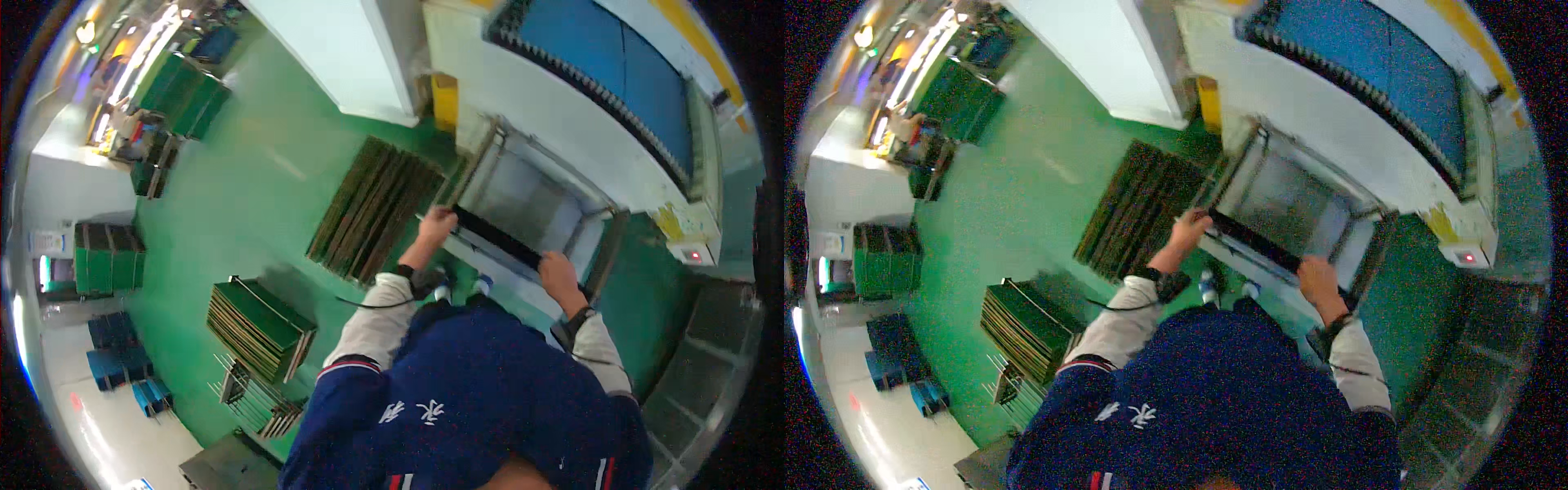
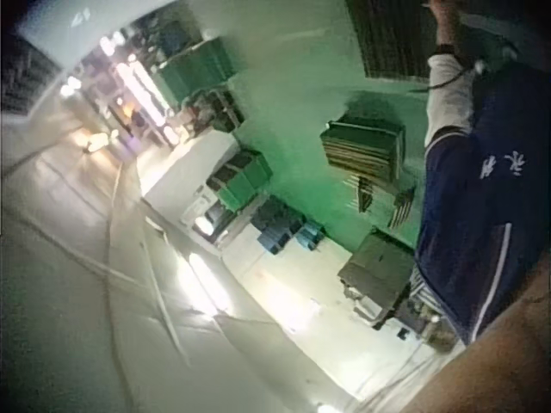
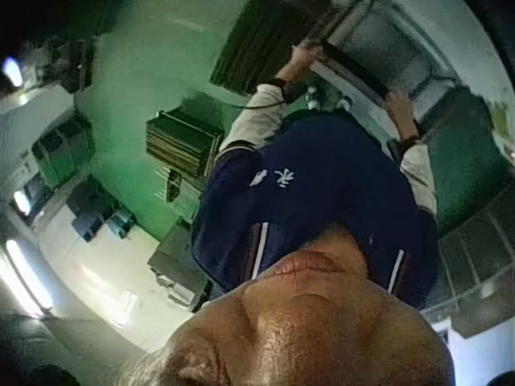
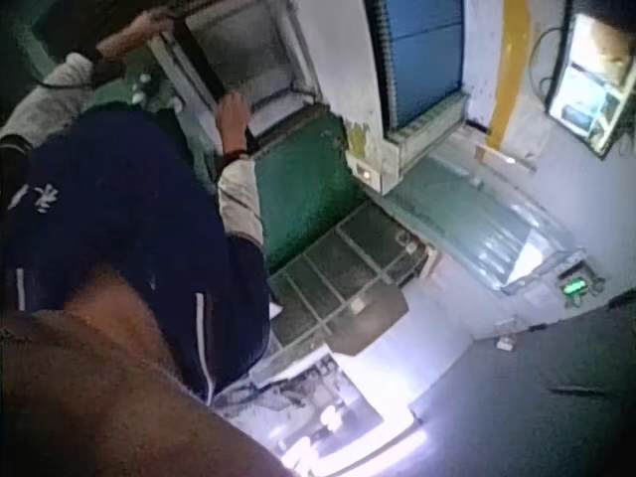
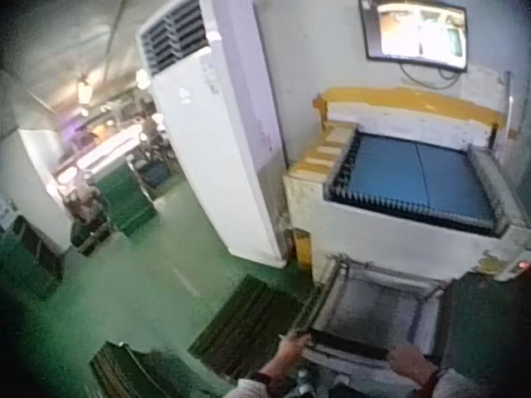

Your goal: Feeding blue and green plates into a processing machine and organizing metal storage racks.

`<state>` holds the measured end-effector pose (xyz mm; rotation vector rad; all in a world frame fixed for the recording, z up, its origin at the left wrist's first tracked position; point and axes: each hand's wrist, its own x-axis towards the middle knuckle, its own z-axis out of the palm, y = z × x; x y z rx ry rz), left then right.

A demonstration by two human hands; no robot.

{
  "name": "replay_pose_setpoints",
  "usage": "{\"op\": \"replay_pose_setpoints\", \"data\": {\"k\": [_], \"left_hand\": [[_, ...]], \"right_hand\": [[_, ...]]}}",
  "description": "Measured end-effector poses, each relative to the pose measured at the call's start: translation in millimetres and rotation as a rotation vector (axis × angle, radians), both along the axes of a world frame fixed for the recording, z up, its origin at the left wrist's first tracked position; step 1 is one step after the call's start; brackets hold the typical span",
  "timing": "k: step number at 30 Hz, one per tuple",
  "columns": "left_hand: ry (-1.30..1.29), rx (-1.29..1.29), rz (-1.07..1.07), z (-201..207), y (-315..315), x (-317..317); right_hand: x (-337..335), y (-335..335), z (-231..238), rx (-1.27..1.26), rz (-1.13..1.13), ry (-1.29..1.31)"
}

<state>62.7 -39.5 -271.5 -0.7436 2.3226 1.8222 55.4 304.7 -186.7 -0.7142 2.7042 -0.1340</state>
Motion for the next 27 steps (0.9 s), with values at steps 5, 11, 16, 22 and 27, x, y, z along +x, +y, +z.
{"op": "replay_pose_setpoints", "data": {"k": [5,11,16,22,27], "left_hand": [[0.058,0.102,0.006,-32.0,-5.2,-0.2],[-0.060,-0.022,-0.109,10.7,6.8,-8.7],[-0.117,-0.010,-0.075,1.9,3.2,-1.9],[-0.155,0.016,-0.119,-0.5,-0.9,-2.8],[-0.178,-0.012,-0.098,-10.2,-3.1,-1.6]], "right_hand": [[-8.2,17.6,-16.7,-0.172,0.120,0.071],[-21.8,36.2,-35.1,0.110,-0.037,-0.272],[-23.4,45.5,-44.1,0.028,0.068,-0.186],[-14.0,50.4,-70.1,-0.110,-0.035,-0.077],[-13.6,53.4,-89.8,-0.110,-0.102,-0.070]]}}
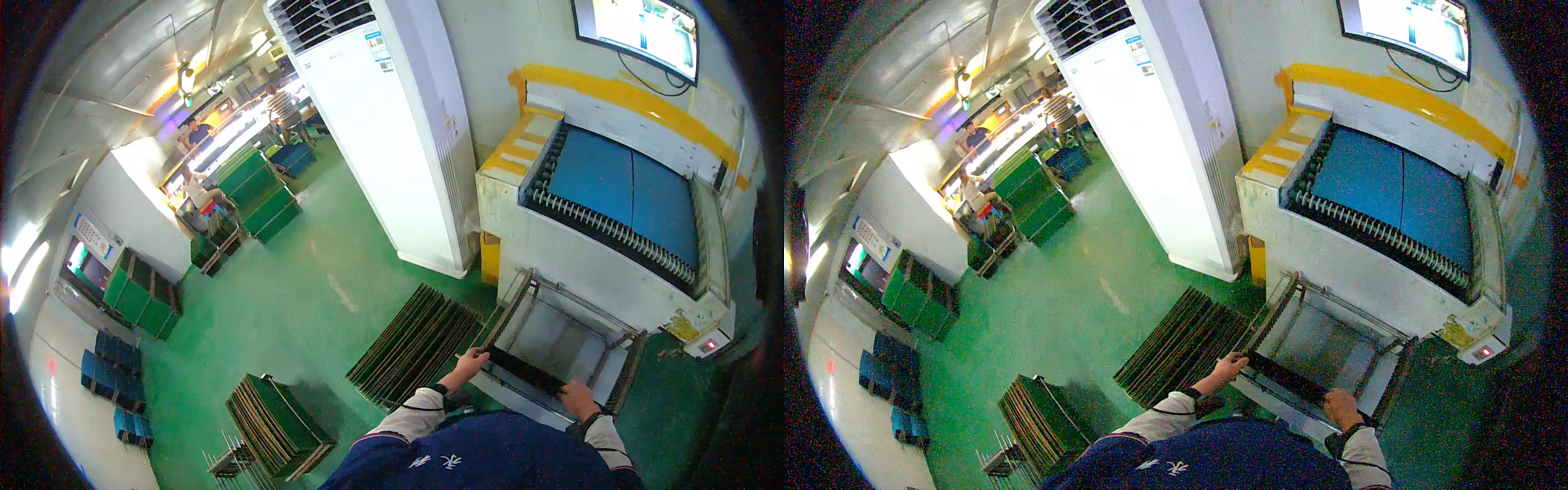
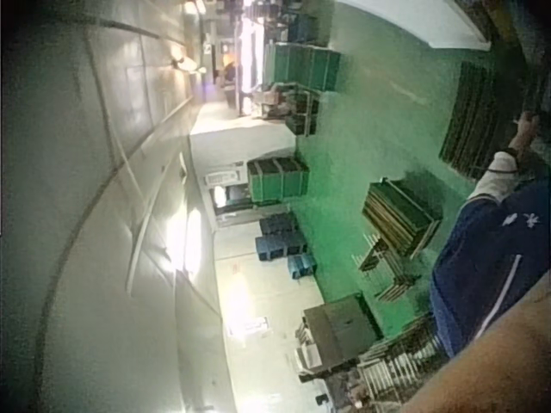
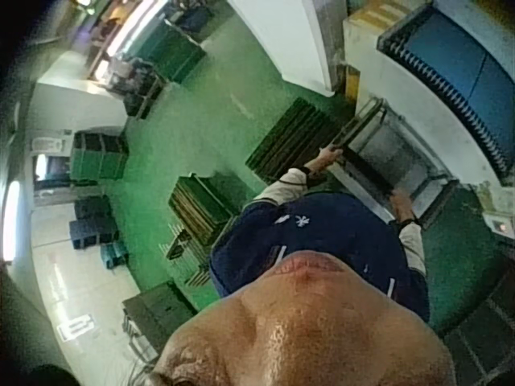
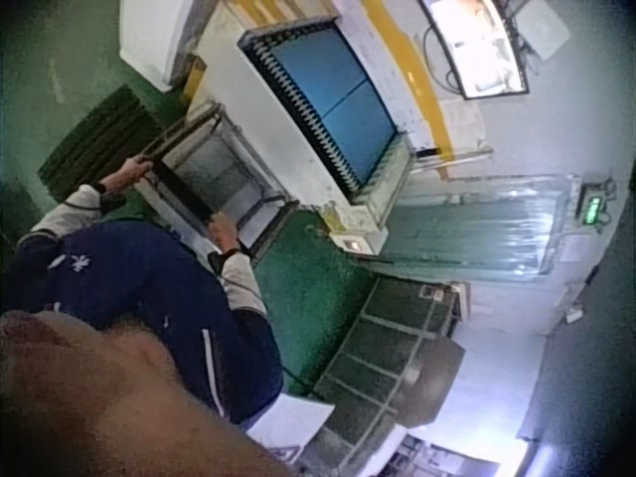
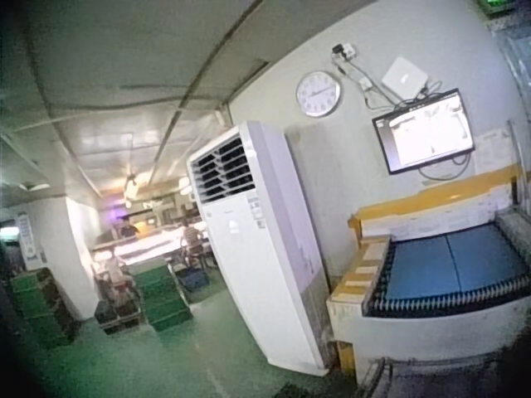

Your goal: Feeding blue and green plates into a processing machine and organizing metal storage racks.

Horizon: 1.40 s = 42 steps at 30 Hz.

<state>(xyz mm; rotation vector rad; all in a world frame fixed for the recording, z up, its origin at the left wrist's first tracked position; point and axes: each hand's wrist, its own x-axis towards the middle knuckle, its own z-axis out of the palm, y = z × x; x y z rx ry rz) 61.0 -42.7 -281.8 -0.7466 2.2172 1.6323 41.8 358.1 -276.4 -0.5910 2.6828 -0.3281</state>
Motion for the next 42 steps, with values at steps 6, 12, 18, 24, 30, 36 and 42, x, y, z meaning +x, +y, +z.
{"op": "replay_pose_setpoints", "data": {"k": [6,12,18,24,30,36,42], "left_hand": [[-0.033,0.017,0.010,5.1,-0.7,3.0],[-0.116,0.039,0.008,16.0,5.2,0.9],[-0.135,0.010,-0.038,5.5,2.7,-9.7],[-0.146,0.095,0.021,-6.4,0.2,-8.0],[-0.153,0.066,0.013,4.4,5.7,-7.2],[-0.088,0.083,0.077,22.9,17.2,-6.6],[-0.051,-0.048,0.069,-7.8,12.0,-0.2]], "right_hand": [[-3.8,-11.5,19.9,0.028,0.046,-0.048],[-5.4,-7.1,23.3,-0.040,0.048,0.029],[-16.6,-6.7,11.7,0.003,0.128,0.114],[-14.7,-10.9,30.1,0.012,0.164,0.072],[-20.3,-5.5,12.6,0.049,0.176,0.035],[-18.1,5.2,-8.2,-0.054,0.198,0.166],[-21.5,13.7,-21.8,-0.171,0.175,0.082]]}}
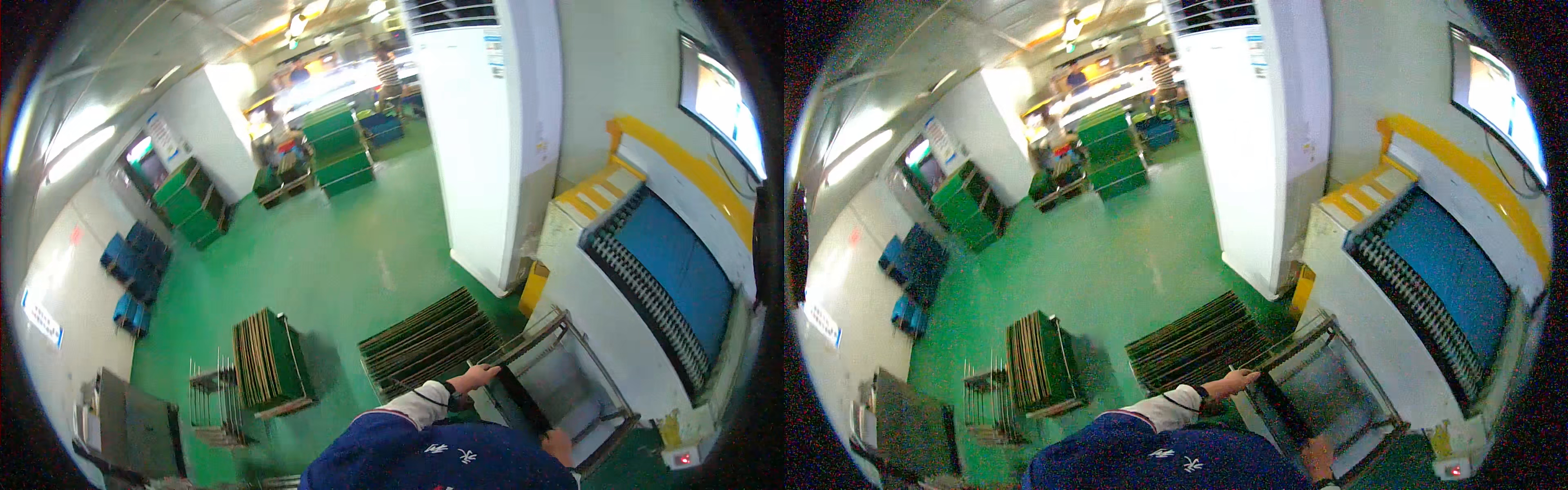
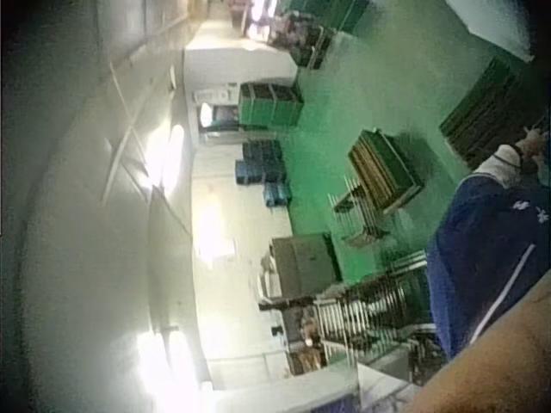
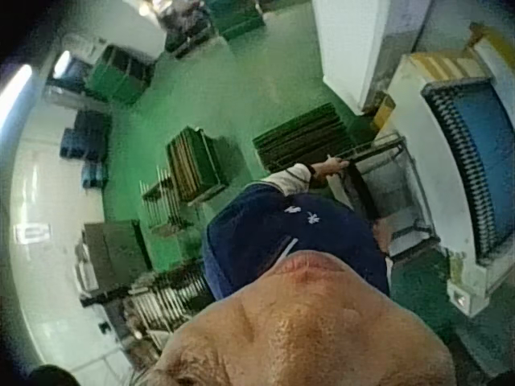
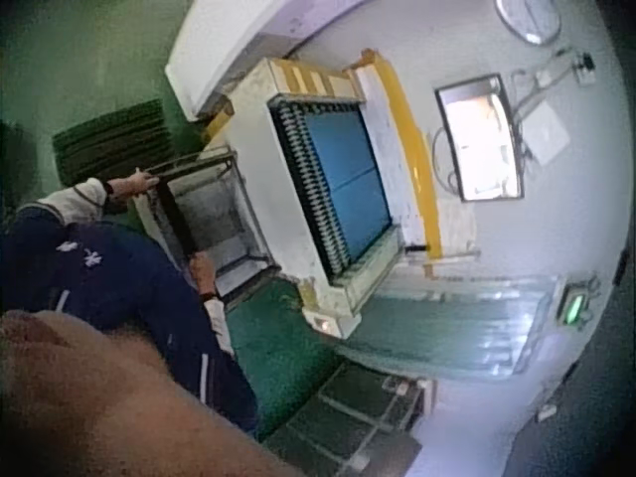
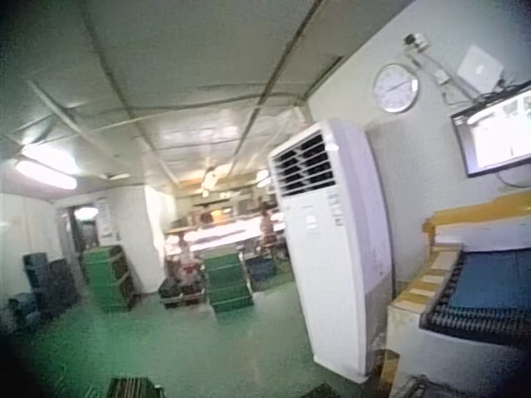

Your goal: Feeding blue and green plates into a processing machine and organizing metal storage racks.

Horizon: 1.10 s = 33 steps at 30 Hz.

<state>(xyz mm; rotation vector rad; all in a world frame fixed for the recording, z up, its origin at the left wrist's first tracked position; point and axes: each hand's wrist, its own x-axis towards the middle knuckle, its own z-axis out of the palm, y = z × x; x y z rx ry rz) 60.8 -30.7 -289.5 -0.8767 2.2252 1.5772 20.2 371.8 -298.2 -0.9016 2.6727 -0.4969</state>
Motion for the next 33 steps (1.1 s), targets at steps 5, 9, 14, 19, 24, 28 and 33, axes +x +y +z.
{"op": "replay_pose_setpoints", "data": {"k": [5,9,14,19,24,28,33], "left_hand": [[0.005,0.017,-0.052,7.1,2.6,-7.6],[-0.001,-0.013,-0.062,18.4,0.3,-0.3],[0.031,-0.056,-0.082,23.7,0.6,0.8],[0.017,-0.073,-0.088,32.7,1.6,-0.9],[0.016,0.002,-0.090,20.5,-0.1,-8.2],[0.105,-0.057,-0.033,8.1,-0.2,0.6],[0.012,0.021,-0.111,7.9,-4.7,-4.7]], "right_hand": [[-19.5,11.9,-11.3,0.132,0.260,0.052],[-9.7,-2.5,48.4,-0.046,-0.082,-0.436],[-16.7,0.2,44.8,0.334,0.137,-0.351],[-13.8,7.6,19.1,0.125,0.106,-0.186],[-19.8,8.4,10.1,0.051,0.184,-0.122],[-20.6,10.4,-8.4,-0.018,0.119,-0.158],[-28.3,17.8,-12.6,0.070,0.082,-0.299]]}}
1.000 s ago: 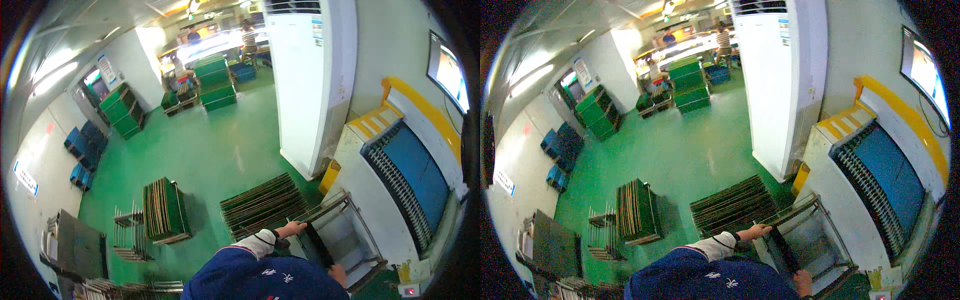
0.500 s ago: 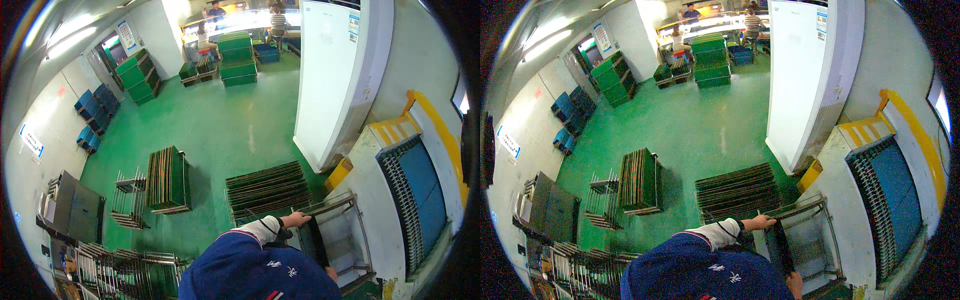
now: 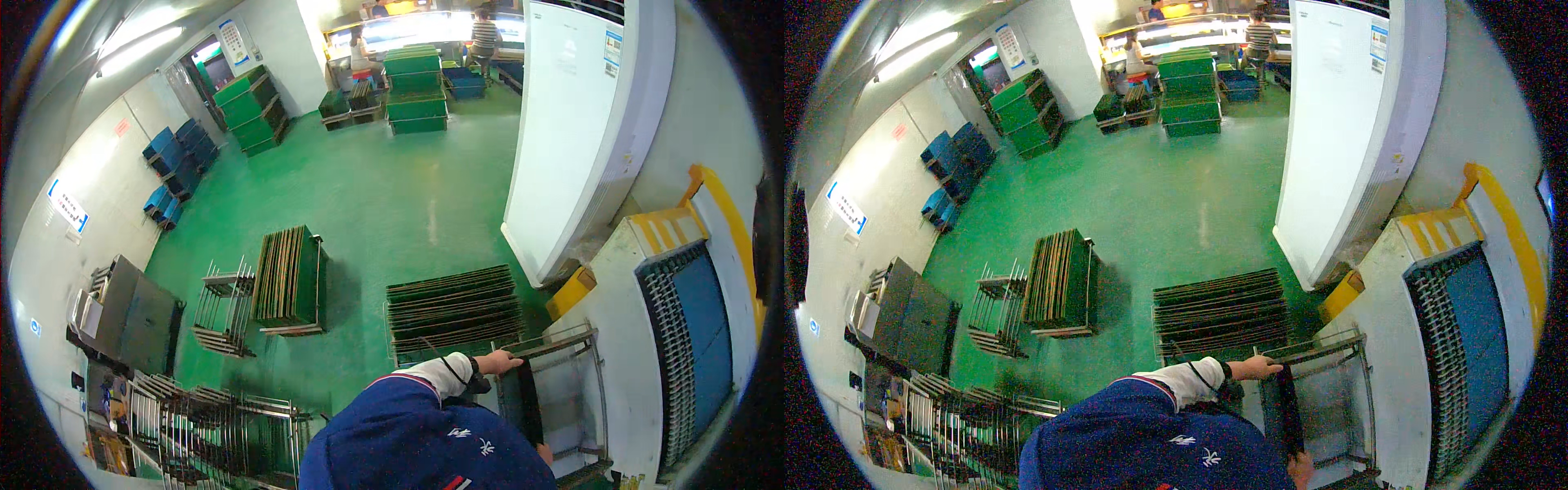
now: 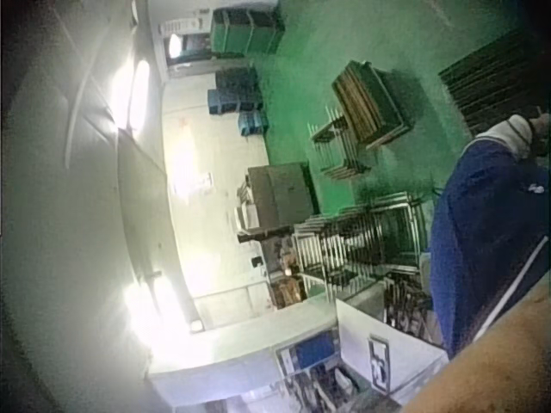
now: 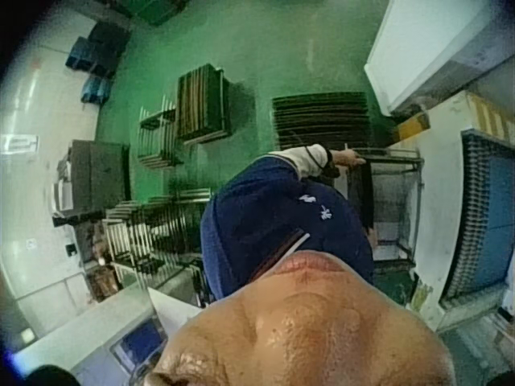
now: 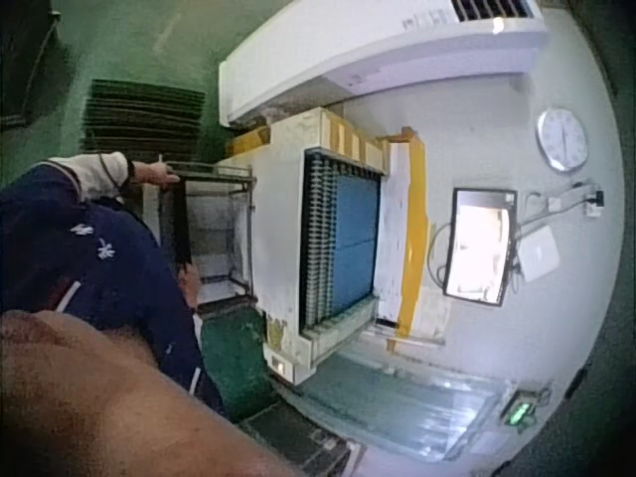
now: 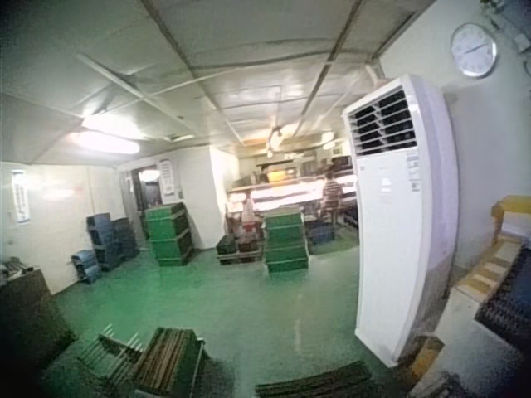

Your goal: Feeding blue and green plates into a processing machine and organizing metal storage racks.

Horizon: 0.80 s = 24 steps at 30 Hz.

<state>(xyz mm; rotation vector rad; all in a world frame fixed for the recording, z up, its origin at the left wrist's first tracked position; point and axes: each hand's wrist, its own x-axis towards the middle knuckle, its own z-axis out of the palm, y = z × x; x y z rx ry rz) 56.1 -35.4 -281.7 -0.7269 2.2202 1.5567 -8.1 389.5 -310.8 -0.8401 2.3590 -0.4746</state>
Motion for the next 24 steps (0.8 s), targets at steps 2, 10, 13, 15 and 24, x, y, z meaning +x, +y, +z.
{"op": "replay_pose_setpoints", "data": {"k": [2,10,13,15,24], "left_hand": [[-0.003,0.005,0.006,1.5,0.6,2.1],[0.044,0.038,0.037,21.3,3.4,6.1],[0.056,0.041,0.057,22.4,2.9,10.1],[0.091,0.002,0.073,11.3,3.3,10.8],[0.041,-0.136,0.006,5.9,2.6,5.7]], "right_hand": [[-2.9,0.2,-3.3,0.019,0.005,-0.002],[-8.7,18.2,-35.4,0.043,0.022,0.121],[-5.1,17.5,-33.8,0.061,0.072,0.165],[7.2,7.0,-8.6,0.026,0.070,0.217],[42.1,-16.7,42.1,0.027,-0.066,0.304]]}}
